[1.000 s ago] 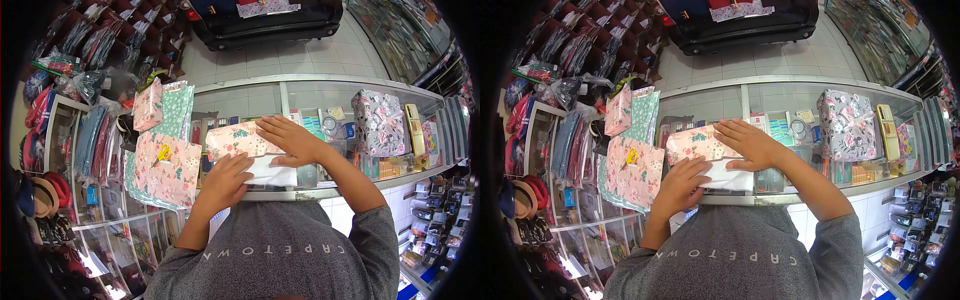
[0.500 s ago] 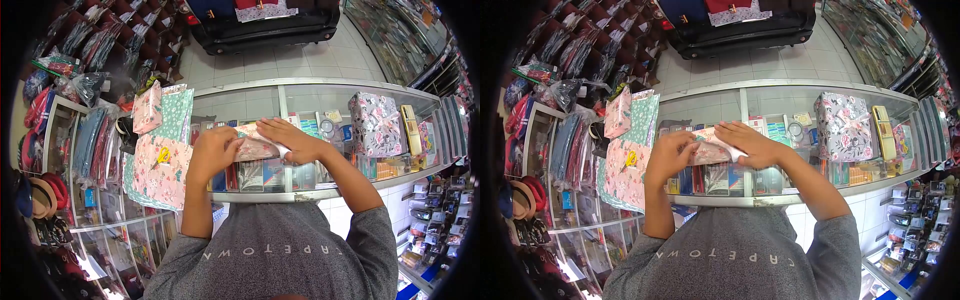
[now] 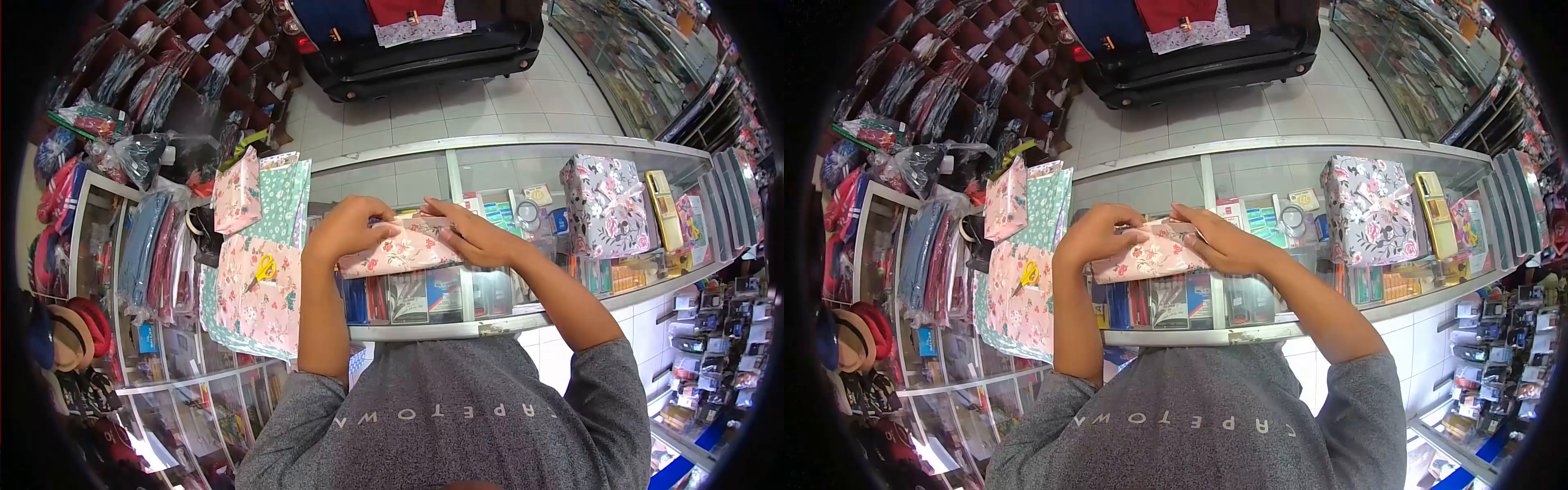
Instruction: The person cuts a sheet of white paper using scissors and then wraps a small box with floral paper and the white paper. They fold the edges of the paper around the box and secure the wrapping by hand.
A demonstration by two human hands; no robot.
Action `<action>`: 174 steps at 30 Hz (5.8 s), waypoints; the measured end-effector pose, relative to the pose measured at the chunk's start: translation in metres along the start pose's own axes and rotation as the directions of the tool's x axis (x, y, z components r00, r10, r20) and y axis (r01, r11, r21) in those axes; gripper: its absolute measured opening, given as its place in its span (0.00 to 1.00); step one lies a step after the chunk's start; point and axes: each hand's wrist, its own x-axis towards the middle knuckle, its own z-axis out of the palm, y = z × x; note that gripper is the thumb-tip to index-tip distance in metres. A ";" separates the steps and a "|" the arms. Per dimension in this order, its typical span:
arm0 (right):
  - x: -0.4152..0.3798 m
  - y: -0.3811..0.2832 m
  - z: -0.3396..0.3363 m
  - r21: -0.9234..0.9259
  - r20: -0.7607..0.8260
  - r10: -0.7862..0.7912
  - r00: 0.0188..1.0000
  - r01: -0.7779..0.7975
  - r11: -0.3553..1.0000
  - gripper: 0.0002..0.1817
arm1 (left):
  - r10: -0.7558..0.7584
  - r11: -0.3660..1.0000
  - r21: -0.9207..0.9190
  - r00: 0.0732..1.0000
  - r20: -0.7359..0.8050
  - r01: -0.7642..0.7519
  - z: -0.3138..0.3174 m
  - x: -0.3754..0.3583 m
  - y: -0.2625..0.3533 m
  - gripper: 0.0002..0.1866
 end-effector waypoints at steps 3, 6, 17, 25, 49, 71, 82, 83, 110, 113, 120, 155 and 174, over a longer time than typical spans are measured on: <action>0.001 0.010 0.005 -0.048 -0.038 -0.051 0.998 0.049 0.998 0.33 | -0.023 1.000 -0.018 0.997 0.076 0.025 0.003 0.009 0.009 0.22; 0.001 0.009 0.006 -0.033 -0.045 -0.038 0.998 0.037 0.999 0.32 | 0.047 0.993 -0.112 0.995 0.086 -0.037 0.016 0.027 0.008 0.27; -0.003 -0.008 0.005 0.059 -0.123 0.092 0.988 -0.086 0.995 0.24 | 0.019 0.986 -0.165 1.000 0.005 -0.018 0.027 0.026 0.011 0.20; 0.002 0.028 0.011 -0.189 -0.653 -0.199 0.731 0.098 0.977 0.07 | 0.056 0.990 -0.131 0.998 0.022 -0.052 0.028 0.025 0.010 0.16; -0.011 0.012 0.008 -0.249 -0.598 0.009 0.802 -0.196 0.949 0.12 | 0.123 0.975 -0.178 0.990 -0.071 -0.134 0.043 0.024 0.007 0.14; -0.007 0.005 0.003 -0.374 -0.596 -0.211 0.775 -0.035 0.927 0.09 | 0.007 0.995 -0.097 0.985 -0.173 -0.024 0.046 0.026 0.016 0.10; -0.006 0.016 0.011 -0.312 -0.521 -0.212 0.827 0.047 0.949 0.08 | 0.046 0.994 -0.091 0.987 -0.151 -0.060 0.037 0.021 0.018 0.12; -0.005 0.018 0.011 -0.356 -0.512 -0.240 0.825 0.050 0.933 0.08 | 0.034 0.993 -0.108 0.991 -0.133 -0.049 0.033 0.019 0.019 0.14; -0.005 0.010 0.005 -0.171 -0.583 -0.138 0.801 0.045 0.984 0.11 | -0.271 0.932 -0.248 0.963 0.013 0.265 0.001 0.003 -0.005 0.10; -0.008 -0.001 0.003 -0.130 -0.589 -0.059 0.806 -0.022 0.991 0.19 | -0.191 0.961 -0.213 0.980 -0.059 0.174 0.008 0.005 -0.006 0.09; -0.010 0.016 0.002 -0.054 -0.575 0.029 0.818 -0.073 0.996 0.12 | -0.046 0.992 -0.120 0.992 -0.119 0.031 0.013 0.010 -0.005 0.10; -0.008 0.016 0.006 -0.094 -0.626 0.004 0.780 -0.081 0.992 0.06 | -0.144 0.987 -0.066 0.990 0.003 0.144 0.009 0.009 -0.007 0.16; -0.007 0.015 0.008 -0.094 -0.668 0.031 0.743 -0.126 0.988 0.09 | -0.202 0.979 -0.015 0.975 -0.093 0.201 0.023 0.014 0.012 0.12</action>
